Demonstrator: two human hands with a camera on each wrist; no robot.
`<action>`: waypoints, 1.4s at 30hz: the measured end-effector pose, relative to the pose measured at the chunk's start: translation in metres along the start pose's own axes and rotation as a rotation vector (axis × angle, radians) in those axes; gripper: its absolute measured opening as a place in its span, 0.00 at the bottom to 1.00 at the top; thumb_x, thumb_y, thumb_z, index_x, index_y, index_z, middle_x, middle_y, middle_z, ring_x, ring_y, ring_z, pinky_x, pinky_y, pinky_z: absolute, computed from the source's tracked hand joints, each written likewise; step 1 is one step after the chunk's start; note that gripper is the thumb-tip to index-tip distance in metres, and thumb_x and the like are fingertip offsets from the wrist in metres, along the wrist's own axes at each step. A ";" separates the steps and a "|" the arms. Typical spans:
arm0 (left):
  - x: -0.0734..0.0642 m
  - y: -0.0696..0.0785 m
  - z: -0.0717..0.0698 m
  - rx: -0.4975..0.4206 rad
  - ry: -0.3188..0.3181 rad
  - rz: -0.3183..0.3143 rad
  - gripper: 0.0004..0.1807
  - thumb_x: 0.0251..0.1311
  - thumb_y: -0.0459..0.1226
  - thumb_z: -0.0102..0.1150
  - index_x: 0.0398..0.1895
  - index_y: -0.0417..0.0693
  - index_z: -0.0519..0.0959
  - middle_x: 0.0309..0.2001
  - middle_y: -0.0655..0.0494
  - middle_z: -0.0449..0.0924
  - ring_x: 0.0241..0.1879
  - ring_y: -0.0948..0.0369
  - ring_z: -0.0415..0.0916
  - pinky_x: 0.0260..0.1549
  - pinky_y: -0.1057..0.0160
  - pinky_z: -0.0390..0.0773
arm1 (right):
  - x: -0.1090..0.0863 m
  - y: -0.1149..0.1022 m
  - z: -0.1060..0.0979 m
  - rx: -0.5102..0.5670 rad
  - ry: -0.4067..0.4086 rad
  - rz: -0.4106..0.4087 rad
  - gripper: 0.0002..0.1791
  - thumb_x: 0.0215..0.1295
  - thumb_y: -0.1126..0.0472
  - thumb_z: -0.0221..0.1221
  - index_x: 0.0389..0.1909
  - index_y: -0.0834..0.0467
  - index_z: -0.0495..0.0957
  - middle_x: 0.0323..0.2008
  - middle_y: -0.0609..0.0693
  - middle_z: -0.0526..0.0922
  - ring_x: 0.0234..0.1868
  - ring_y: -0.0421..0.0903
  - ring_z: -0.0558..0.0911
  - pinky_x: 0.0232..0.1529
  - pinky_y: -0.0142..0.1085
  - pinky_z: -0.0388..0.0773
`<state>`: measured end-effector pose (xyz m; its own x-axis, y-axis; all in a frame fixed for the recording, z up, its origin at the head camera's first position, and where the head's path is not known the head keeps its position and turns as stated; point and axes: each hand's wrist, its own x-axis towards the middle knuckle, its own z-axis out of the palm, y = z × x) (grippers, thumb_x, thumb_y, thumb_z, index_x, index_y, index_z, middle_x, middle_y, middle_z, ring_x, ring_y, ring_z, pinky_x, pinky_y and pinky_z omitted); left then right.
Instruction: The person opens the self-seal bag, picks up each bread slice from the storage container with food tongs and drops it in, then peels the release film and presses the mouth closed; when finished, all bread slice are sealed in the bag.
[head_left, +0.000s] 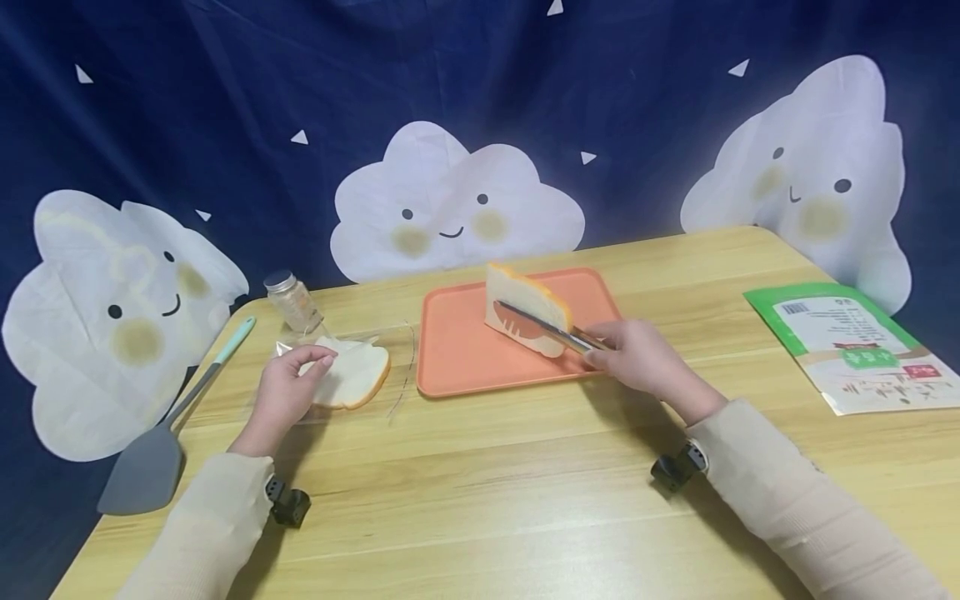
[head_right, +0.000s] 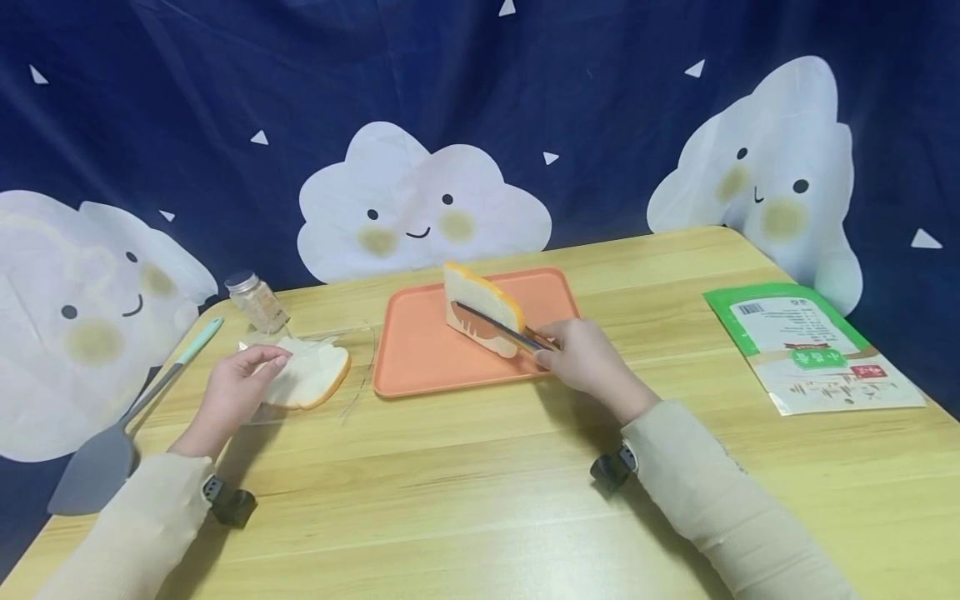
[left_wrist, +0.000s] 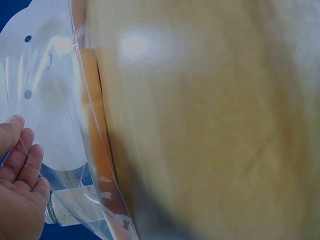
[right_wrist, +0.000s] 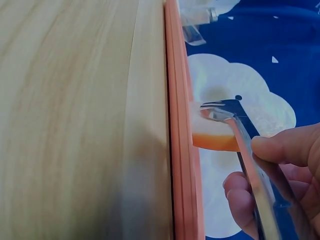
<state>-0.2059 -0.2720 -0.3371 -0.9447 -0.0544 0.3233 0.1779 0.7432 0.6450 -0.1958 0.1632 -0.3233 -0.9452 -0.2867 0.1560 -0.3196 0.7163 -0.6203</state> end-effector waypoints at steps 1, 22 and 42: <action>0.000 0.000 0.000 0.002 0.000 0.003 0.09 0.63 0.33 0.53 0.38 0.35 0.80 0.47 0.36 0.78 0.51 0.44 0.72 0.50 0.46 0.68 | 0.000 0.000 0.000 0.023 -0.005 0.014 0.13 0.57 0.65 0.59 0.43 0.64 0.79 0.15 0.48 0.75 0.13 0.39 0.65 0.13 0.31 0.61; 0.002 0.001 -0.002 0.012 -0.028 -0.016 0.10 0.64 0.34 0.52 0.41 0.35 0.79 0.49 0.35 0.77 0.53 0.43 0.71 0.52 0.46 0.67 | 0.004 0.002 -0.002 0.250 -0.037 0.136 0.18 0.59 0.67 0.55 0.50 0.69 0.73 0.24 0.60 0.82 0.19 0.47 0.76 0.18 0.33 0.73; 0.003 0.000 -0.001 -0.007 -0.024 -0.024 0.10 0.64 0.34 0.52 0.41 0.35 0.79 0.49 0.36 0.77 0.53 0.44 0.71 0.53 0.45 0.67 | 0.002 -0.011 0.001 0.670 -0.221 0.206 0.21 0.57 0.69 0.57 0.50 0.75 0.68 0.24 0.57 0.80 0.19 0.44 0.78 0.20 0.34 0.78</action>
<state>-0.2083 -0.2727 -0.3350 -0.9552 -0.0561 0.2905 0.1566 0.7371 0.6574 -0.1939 0.1540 -0.3173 -0.9240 -0.3601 -0.1289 0.0387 0.2472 -0.9682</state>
